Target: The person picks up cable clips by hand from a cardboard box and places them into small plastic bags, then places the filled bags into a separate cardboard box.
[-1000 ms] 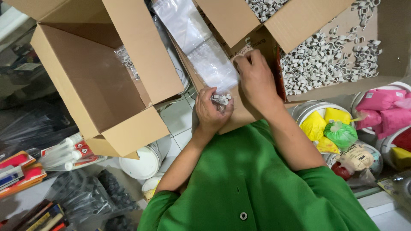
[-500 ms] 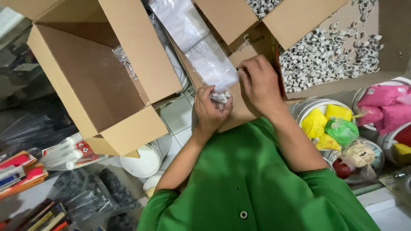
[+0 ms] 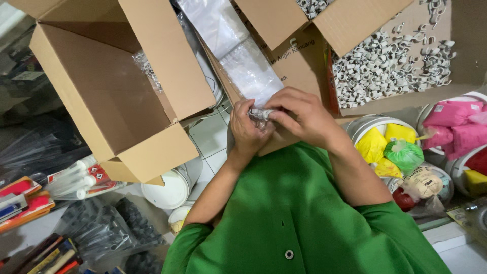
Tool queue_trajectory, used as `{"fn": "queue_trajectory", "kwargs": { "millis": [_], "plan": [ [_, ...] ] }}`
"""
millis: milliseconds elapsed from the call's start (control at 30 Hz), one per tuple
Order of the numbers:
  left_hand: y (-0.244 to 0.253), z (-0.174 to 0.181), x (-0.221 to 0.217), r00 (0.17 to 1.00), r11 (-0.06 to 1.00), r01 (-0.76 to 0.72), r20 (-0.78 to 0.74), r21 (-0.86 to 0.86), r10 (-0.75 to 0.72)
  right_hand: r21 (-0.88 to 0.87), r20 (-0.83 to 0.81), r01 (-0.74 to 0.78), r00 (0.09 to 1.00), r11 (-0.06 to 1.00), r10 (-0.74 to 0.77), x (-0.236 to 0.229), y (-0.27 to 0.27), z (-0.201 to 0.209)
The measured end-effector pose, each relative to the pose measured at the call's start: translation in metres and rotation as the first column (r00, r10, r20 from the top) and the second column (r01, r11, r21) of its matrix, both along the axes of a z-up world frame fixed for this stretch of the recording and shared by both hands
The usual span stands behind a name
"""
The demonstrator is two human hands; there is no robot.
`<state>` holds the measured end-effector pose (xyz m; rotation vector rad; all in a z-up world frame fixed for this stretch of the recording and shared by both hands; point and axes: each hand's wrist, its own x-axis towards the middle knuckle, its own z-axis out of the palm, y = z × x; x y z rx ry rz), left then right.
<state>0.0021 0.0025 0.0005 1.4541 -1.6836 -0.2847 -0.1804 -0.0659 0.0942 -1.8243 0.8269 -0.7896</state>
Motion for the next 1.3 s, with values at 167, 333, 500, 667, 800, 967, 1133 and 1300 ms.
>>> {"fn": "queue_trajectory", "kwargs": {
  "millis": [167, 333, 500, 667, 800, 967, 1133, 1300],
  "plan": [
    [-0.001, -0.001, -0.002, 1.000, 0.999, -0.011, 0.000, -0.036, 0.011, -0.119, -0.059, 0.352, 0.931, 0.928, -0.361, 0.005, -0.002, -0.015],
    [0.000, -0.001, -0.003, 1.000, 1.000, -0.012, 0.001, -0.023, 0.012, -0.449, -0.310, 0.361, 0.794, 0.817, -0.522, 0.019, -0.020, -0.039],
    [0.000, -0.001, -0.002, 1.000, 1.000, 0.001, -0.022, -0.024, -0.002, -0.501, -0.471, 0.257, 0.720, 0.826, -0.509, 0.030, -0.021, -0.060],
    [0.001, -0.005, -0.001, 0.998, 1.000, -0.006, -0.068, -0.020, 0.005, -0.387, -0.280, 0.386, 0.816, 0.837, -0.505, 0.022, -0.021, -0.063],
    [0.004, -0.009, 0.002, 0.990, 1.000, 0.017, -0.142, 0.013, -0.015, -0.406, -0.224, 0.366, 0.848, 0.837, -0.480, 0.016, -0.016, -0.045],
    [0.016, 0.002, 0.008, 0.972, 0.995, 0.081, -0.218, -0.059, -0.092, -0.486, -0.389, 0.310, 0.760, 0.817, -0.520, 0.020, -0.018, -0.043],
    [0.018, 0.012, 0.005, 0.828, 0.974, 0.133, -0.561, 0.183, -0.008, -0.435, -0.278, 0.388, 0.800, 0.813, -0.531, 0.021, -0.020, -0.057],
    [0.015, 0.012, 0.001, 0.765, 0.973, 0.149, -0.644, 0.179, 0.002, -0.405, -0.221, 0.408, 0.825, 0.818, -0.521, 0.018, -0.022, -0.057]
  ]
}}
